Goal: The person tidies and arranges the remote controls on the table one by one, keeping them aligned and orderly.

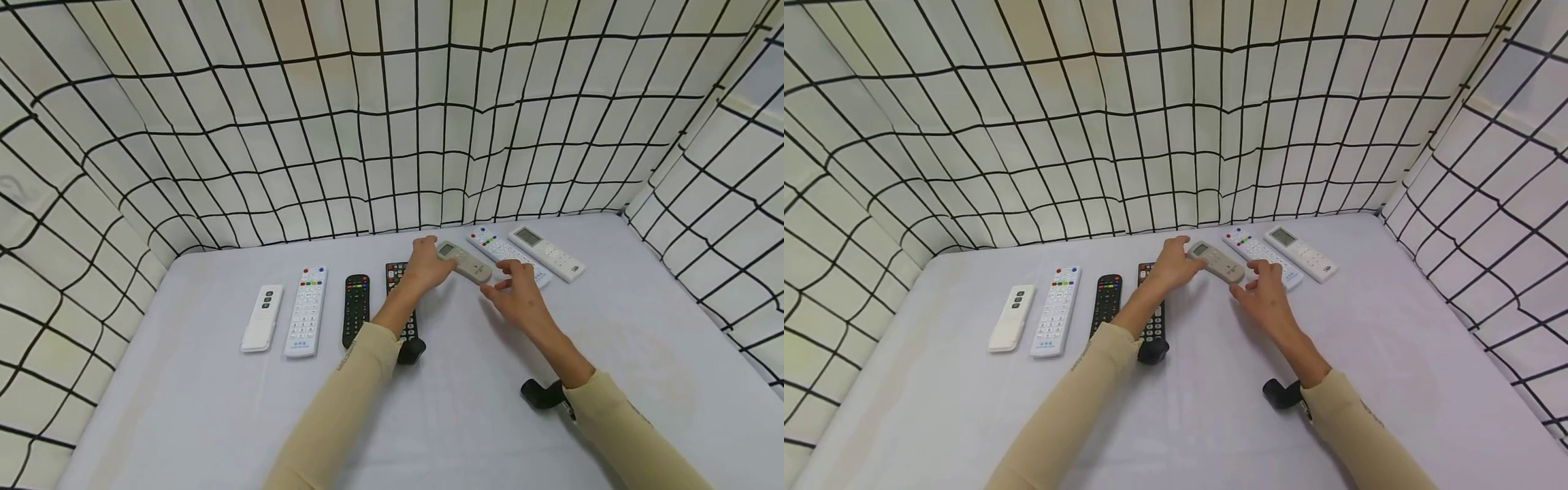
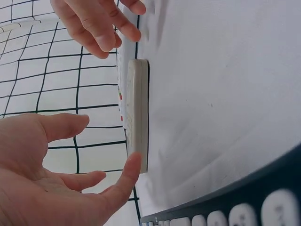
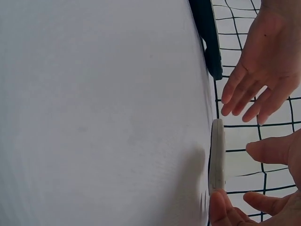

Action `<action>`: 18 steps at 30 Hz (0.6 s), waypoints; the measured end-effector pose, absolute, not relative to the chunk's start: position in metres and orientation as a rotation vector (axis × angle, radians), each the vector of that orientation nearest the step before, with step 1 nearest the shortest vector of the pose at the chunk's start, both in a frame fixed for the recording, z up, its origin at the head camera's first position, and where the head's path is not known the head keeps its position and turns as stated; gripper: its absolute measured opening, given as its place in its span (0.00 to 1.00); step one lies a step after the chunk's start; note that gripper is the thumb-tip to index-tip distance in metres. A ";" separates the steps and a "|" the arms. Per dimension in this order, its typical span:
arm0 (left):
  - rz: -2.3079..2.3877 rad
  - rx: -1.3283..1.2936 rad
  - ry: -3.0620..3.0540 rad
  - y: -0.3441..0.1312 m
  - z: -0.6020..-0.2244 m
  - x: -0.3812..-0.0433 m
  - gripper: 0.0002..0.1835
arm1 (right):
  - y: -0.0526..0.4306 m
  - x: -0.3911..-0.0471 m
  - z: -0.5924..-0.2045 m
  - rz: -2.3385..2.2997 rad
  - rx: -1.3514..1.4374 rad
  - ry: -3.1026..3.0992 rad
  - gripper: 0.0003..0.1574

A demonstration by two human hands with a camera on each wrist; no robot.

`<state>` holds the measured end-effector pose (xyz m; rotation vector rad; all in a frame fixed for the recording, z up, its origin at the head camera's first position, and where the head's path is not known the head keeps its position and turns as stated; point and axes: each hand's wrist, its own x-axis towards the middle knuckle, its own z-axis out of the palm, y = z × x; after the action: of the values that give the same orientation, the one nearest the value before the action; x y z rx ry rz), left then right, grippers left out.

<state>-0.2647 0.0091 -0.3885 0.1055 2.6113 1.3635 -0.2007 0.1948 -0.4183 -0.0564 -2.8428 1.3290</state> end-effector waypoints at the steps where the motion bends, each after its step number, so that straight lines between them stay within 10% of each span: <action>1: 1.360 0.093 2.614 0.009 -0.389 -0.265 0.39 | 0.194 -0.201 -0.419 1.331 -0.058 -2.849 0.40; 18: 1.272 0.052 2.639 0.016 -0.397 -0.275 0.42 | 0.193 -0.205 -0.425 1.344 -0.041 -2.864 0.43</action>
<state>-0.2754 0.0157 -0.3974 0.0522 2.6391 1.2716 -0.2053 0.1934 -0.4250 -0.0406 -2.8638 1.3438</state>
